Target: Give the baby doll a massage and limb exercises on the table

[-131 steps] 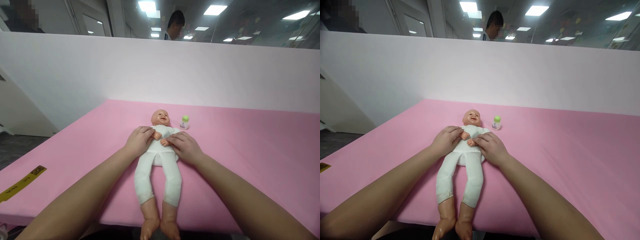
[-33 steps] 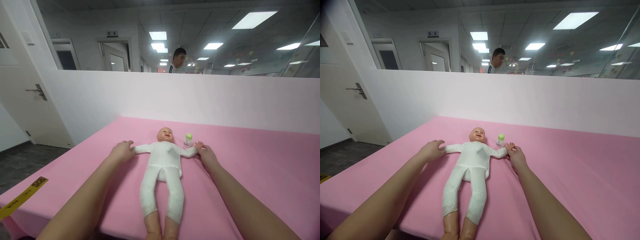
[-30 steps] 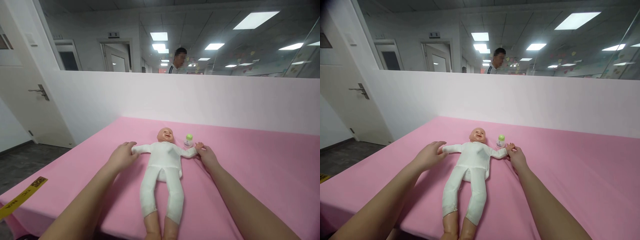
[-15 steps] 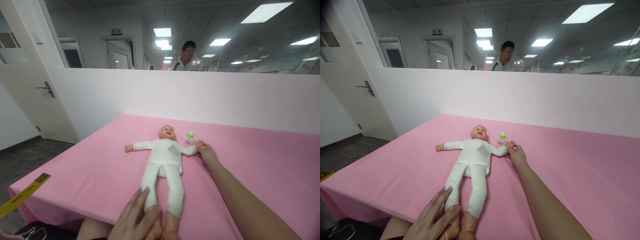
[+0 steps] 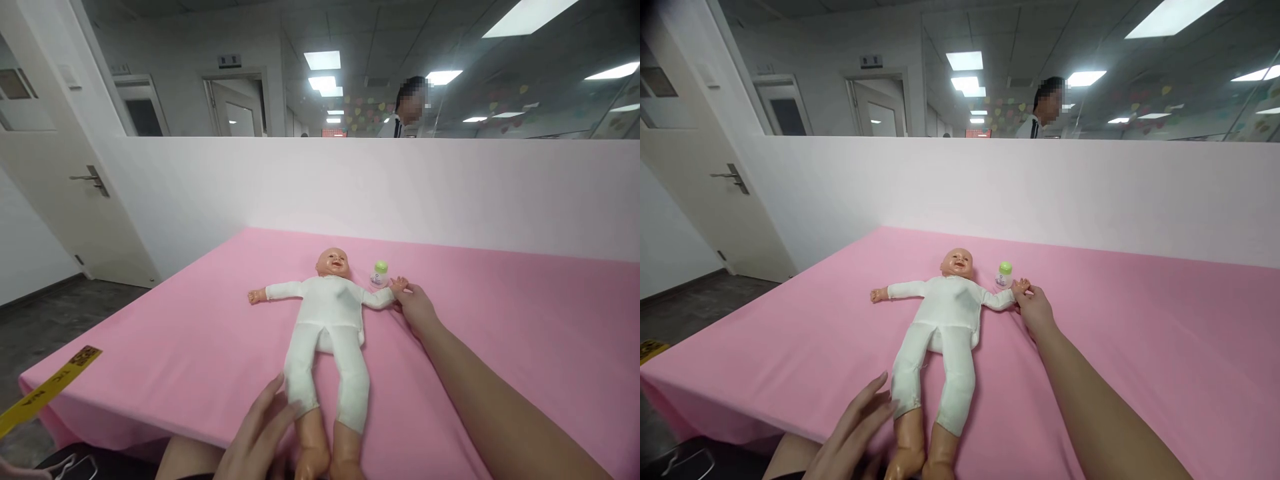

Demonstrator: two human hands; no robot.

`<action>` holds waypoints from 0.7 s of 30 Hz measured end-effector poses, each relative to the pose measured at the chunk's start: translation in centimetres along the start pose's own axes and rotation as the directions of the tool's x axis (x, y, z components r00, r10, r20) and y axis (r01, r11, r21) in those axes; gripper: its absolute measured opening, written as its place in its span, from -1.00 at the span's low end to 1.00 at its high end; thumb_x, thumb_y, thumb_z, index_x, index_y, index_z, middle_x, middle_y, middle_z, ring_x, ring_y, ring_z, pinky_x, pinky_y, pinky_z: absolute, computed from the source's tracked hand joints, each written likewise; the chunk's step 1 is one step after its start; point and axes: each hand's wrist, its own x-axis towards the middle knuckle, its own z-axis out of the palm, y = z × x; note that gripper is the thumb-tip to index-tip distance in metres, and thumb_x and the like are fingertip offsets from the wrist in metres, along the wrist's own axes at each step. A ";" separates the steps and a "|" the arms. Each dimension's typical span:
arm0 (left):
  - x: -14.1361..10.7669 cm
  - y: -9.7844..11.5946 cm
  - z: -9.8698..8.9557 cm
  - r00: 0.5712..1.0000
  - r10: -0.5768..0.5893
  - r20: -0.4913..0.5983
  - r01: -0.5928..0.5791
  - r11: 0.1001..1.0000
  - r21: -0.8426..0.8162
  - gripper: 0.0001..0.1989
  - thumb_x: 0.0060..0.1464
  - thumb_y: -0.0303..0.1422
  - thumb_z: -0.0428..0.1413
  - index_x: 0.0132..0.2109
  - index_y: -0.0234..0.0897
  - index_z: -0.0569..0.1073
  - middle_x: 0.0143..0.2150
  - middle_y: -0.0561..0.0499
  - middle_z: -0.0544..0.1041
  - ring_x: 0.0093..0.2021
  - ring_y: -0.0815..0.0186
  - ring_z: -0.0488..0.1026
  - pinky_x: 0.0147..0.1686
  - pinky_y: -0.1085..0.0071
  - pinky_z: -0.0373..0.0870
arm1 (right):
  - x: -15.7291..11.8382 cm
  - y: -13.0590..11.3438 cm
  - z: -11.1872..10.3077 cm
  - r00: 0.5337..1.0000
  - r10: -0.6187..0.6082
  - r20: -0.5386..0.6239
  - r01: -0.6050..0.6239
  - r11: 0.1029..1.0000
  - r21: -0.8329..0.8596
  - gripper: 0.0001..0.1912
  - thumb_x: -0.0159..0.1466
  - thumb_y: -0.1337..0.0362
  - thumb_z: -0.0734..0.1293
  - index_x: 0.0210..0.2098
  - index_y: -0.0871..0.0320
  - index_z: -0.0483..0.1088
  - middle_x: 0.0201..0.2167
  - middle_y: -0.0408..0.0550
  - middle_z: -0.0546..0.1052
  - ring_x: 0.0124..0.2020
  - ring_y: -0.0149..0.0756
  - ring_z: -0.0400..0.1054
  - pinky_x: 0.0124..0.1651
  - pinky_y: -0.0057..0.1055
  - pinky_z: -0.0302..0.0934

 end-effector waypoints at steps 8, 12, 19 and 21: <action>1.4 0.7 0.8 0.975 0.202 0.089 -0.218 0.947 0.235 -0.31 0.16 -0.25 0.33 0.41 0.04 0.39 0.55 -0.15 0.18 0.41 -0.18 0.32 0.23 0.02 0.49 | 0.2 0.3 -0.1 1.000 -0.015 0.010 0.015 0.999 -0.036 -0.42 0.21 0.06 0.58 0.13 0.11 0.44 0.03 0.13 0.63 -0.11 -0.05 0.63 -0.12 -0.23 0.62; 1.8 0.6 1.1 0.983 0.184 0.030 -0.186 0.973 0.137 -0.40 0.18 -0.20 0.31 0.35 -0.06 0.46 0.51 -0.21 0.24 0.37 -0.15 0.38 0.21 0.06 0.52 | 0.2 0.2 -0.1 1.000 -0.022 0.020 0.022 0.999 -0.036 -0.45 0.23 0.07 0.56 0.12 0.11 0.44 0.03 0.14 0.63 -0.10 -0.05 0.63 -0.12 -0.25 0.62; 1.6 0.0 -0.7 0.856 -0.516 -0.044 0.430 0.756 -0.493 -0.27 0.17 -0.11 0.31 0.42 -0.13 0.34 0.43 -0.25 0.37 0.38 -0.18 0.36 0.29 -0.02 0.43 | 0.2 0.3 0.2 1.000 -0.013 -0.016 0.013 1.000 -0.022 -0.41 0.20 0.07 0.58 0.13 0.11 0.41 0.01 0.13 0.63 -0.12 -0.06 0.63 -0.16 -0.25 0.63; 2.5 0.3 -1.8 0.705 -0.709 0.017 0.511 0.491 -0.706 -0.22 0.14 -0.05 0.33 0.43 -0.12 0.31 0.40 -0.22 0.40 0.36 -0.18 0.39 0.29 -0.02 0.43 | 0.2 0.3 0.3 1.000 -0.005 -0.027 0.004 1.000 -0.005 -0.41 0.20 0.08 0.58 0.12 0.11 0.39 0.01 0.14 0.63 -0.12 -0.05 0.63 -0.17 -0.25 0.64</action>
